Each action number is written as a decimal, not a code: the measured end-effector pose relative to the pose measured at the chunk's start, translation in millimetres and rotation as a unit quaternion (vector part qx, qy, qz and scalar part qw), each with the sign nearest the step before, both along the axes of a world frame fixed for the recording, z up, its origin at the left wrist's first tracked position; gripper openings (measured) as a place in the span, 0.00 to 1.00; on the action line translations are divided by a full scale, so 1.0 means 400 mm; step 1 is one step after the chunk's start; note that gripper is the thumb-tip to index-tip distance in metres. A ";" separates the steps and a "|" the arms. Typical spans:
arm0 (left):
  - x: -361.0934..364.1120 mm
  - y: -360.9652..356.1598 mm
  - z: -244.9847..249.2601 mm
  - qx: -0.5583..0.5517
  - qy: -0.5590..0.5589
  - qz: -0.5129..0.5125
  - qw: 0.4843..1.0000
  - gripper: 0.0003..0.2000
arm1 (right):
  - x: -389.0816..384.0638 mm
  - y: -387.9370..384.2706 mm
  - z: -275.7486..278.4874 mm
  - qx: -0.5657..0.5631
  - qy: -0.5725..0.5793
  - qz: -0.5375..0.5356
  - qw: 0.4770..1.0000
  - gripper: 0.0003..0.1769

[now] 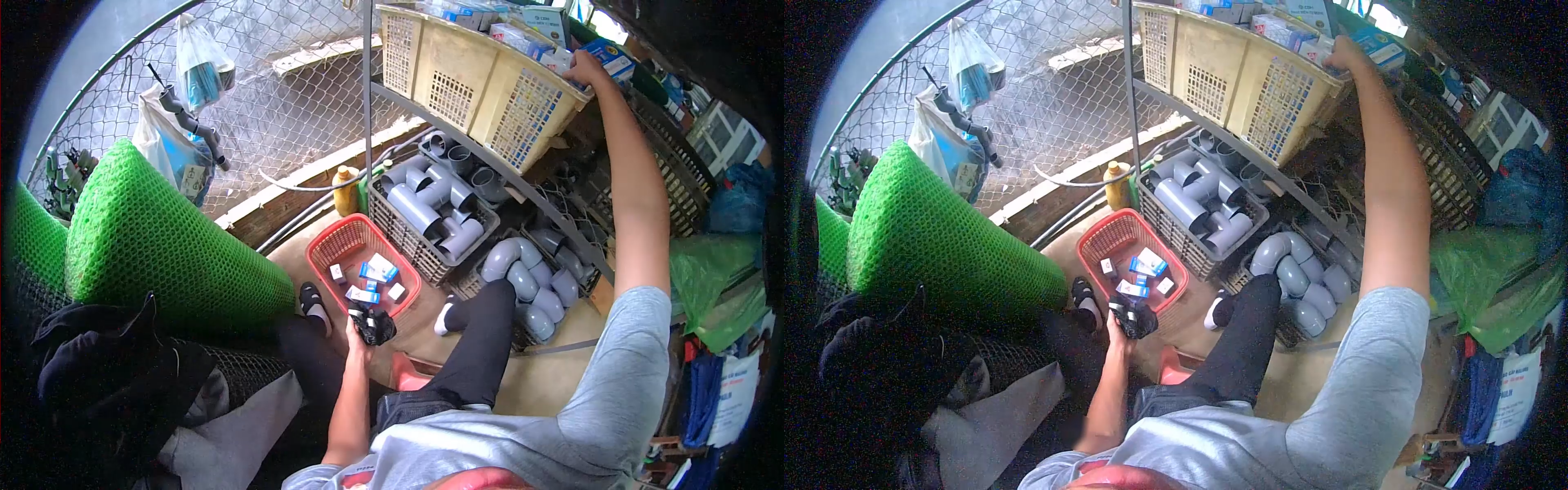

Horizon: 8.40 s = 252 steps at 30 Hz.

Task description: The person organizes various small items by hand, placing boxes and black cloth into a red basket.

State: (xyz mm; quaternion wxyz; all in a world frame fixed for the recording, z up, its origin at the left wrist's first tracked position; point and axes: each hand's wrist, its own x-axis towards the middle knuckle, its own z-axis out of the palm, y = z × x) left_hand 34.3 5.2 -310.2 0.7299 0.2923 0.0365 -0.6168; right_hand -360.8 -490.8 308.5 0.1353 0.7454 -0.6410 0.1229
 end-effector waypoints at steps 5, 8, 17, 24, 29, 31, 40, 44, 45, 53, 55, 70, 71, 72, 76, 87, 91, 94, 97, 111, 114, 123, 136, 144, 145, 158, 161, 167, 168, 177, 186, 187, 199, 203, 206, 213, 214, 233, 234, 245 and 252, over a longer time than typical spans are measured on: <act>0.001 0.017 0.030 -0.009 -0.029 -0.038 0.999 0.27 | -0.009 -0.019 -0.029 -0.077 -0.004 0.024 0.997 0.45; -0.001 0.028 0.046 0.002 -0.010 -0.010 1.000 0.27 | 0.020 0.067 -0.022 -0.175 -0.010 0.030 0.984 0.50; 0.032 0.074 0.077 -0.031 -0.043 0.012 0.998 0.18 | 0.065 0.464 -0.116 -0.262 -0.645 0.299 0.653 0.30; 0.026 0.022 0.297 -0.174 0.044 -0.076 0.981 0.21 | 0.250 0.850 -0.511 0.065 -0.825 0.328 0.455 0.38; -0.005 -0.065 0.554 -0.182 -0.048 -0.036 0.981 0.26 | 0.443 0.982 -0.767 0.296 -0.862 0.190 0.365 0.30; -0.029 -0.068 0.676 -0.187 -0.104 -0.031 0.976 0.27 | 0.509 1.046 -0.824 0.314 -0.817 0.168 0.455 0.26; -0.108 -0.013 0.742 -0.138 -0.716 -0.093 0.678 0.31 | 0.556 1.054 -1.001 0.314 -0.893 0.182 0.267 0.27; -0.119 0.030 0.759 -0.112 -0.752 -0.105 0.641 0.30 | 0.537 1.104 -1.095 0.407 -0.880 0.190 0.154 0.30; -0.118 0.034 0.752 -0.101 -0.757 -0.103 0.637 0.30 | 0.547 1.125 -1.075 0.375 -0.848 0.211 0.308 0.31; -0.111 0.020 0.693 -0.029 -0.698 -0.043 0.714 0.27 | 0.553 1.127 -0.980 0.346 -0.759 0.184 0.520 0.34; -0.119 0.021 0.704 -0.028 -0.704 -0.081 0.705 0.27 | 0.566 1.115 -1.018 0.306 -0.774 0.143 0.536 0.35; -0.111 -0.093 0.837 -0.161 -0.785 0.006 0.598 0.23 | 0.566 1.082 -0.900 0.317 -0.822 0.188 0.435 0.34; -0.138 -0.083 0.840 -0.191 -0.814 0.010 0.549 0.25 | 0.564 1.073 -0.915 0.330 -0.833 0.231 0.380 0.33; -0.156 -0.067 0.842 -0.221 -0.839 0.013 0.497 0.26 | 0.556 1.063 -0.939 0.341 -0.840 0.272 0.323 0.32; -0.125 -0.013 0.824 -0.274 -0.736 -0.174 0.594 0.20 | 0.506 1.018 -0.948 0.408 -0.872 0.220 0.158 0.32; -0.122 -0.050 0.875 -0.214 -0.838 0.013 0.501 0.28 | 0.556 1.081 -0.851 0.394 -0.844 0.253 0.260 0.32; -0.130 0.007 0.838 -0.337 -0.792 -0.094 0.500 0.20 | 0.526 1.072 -0.828 0.329 -0.879 0.203 0.280 0.34; -0.061 0.034 0.819 -0.293 -0.643 -0.206 0.677 0.14 | 0.514 1.075 -0.845 0.328 -0.865 0.235 0.300 0.34; -0.042 -0.002 0.866 -0.217 -0.672 0.016 0.707 0.15 | 0.487 1.079 -0.869 0.241 -0.728 0.350 0.539 0.39; 0.030 -0.023 0.837 -0.103 -0.665 0.001 0.740 0.13 | 0.458 1.118 -0.760 0.197 -0.688 0.411 0.565 0.37; -0.008 -0.031 0.825 -0.142 -0.503 0.095 0.847 0.18 | 0.466 1.111 -0.780 0.239 -0.699 0.381 0.555 0.38; -0.178 0.051 0.777 -0.181 -0.628 -0.084 0.752 0.31 | 0.503 1.084 -0.793 0.200 -0.883 0.211 0.369 0.37; -0.105 -0.016 0.874 -0.202 -0.632 -0.023 0.748 0.24 | 0.553 1.133 -0.829 0.327 -0.879 0.192 0.288 0.29; -0.158 0.026 0.799 -0.404 -0.723 -0.103 0.550 0.21 | 0.554 1.040 -0.982 0.328 -0.911 0.218 0.121 0.40; -0.157 0.023 0.791 -0.391 -0.728 -0.093 0.556 0.21 | 0.548 1.042 -0.985 0.331 -0.911 0.216 0.121 0.40; -0.078 -0.157 0.788 -0.252 -0.442 0.055 0.859 0.30 | 0.564 1.112 -0.810 0.377 -0.785 0.276 0.407 0.35; -0.111 -0.163 0.743 -0.262 -0.508 0.030 0.820 0.37 | 0.557 1.116 -0.844 0.395 -0.836 0.179 0.337 0.34; -0.156 -0.004 0.722 -0.242 -0.666 -0.103 0.698 0.29 | 0.519 1.045 -0.885 0.368 -0.889 0.175 0.209 0.38; -0.157 0.015 0.746 -0.223 -0.670 -0.120 0.698 0.32 | 0.514 1.044 -0.865 0.366 -0.896 0.179 0.175 0.39; -0.051 -0.075 0.700 -0.080 -0.305 0.100 0.944 0.21 | 0.529 1.118 -0.936 0.410 -0.891 0.169 0.098 0.43; -0.141 -0.047 0.621 -0.171 -0.381 -0.189 0.889 0.34 | 0.527 1.116 -0.948 0.238 -0.861 0.171 0.414 0.34; -0.146 -0.032 0.613 -0.163 -0.394 -0.208 0.880 0.33 | 0.518 1.109 -0.959 0.219 -0.865 0.169 0.419 0.34; -0.179 0.043 0.501 -0.012 -0.655 -0.117 0.746 0.36 | 0.461 0.998 -1.095 0.258 -0.800 0.080 0.535 0.29; -0.126 -0.003 0.388 0.005 -0.548 -0.246 0.799 0.38 | 0.514 1.046 -1.175 0.400 -0.703 0.143 0.570 0.25; -0.095 -0.015 0.231 0.089 -0.447 -0.223 0.862 0.32 | 0.521 1.048 -1.263 0.462 -0.657 0.164 0.573 0.32; -0.044 -0.011 0.289 0.050 -0.607 -0.383 0.694 0.34 | 0.519 1.044 -1.341 0.451 -0.785 0.007 0.424 0.26; -0.051 -0.007 0.275 0.051 -0.604 -0.385 0.696 0.34 | 0.513 1.033 -1.367 0.435 -0.798 0.001 0.418 0.24; -0.088 -0.036 0.517 -0.163 -0.830 -0.051 0.530 0.28 | 0.599 1.042 -1.188 0.406 -0.892 -0.045 0.195 0.26; -0.079 -0.032 0.520 -0.166 -0.830 -0.053 0.529 0.28 | 0.596 1.052 -1.185 0.394 -0.901 -0.045 0.178 0.25; 0.038 -0.017 0.521 -0.024 -0.788 -0.029 0.615 0.28 | 0.573 1.078 -1.170 0.384 -0.907 -0.079 0.153 0.19; -0.202 0.036 0.507 -0.038 -0.726 -0.044 0.685 0.32 | 0.609 1.008 -1.177 0.312 -0.890 -0.197 0.269 0.25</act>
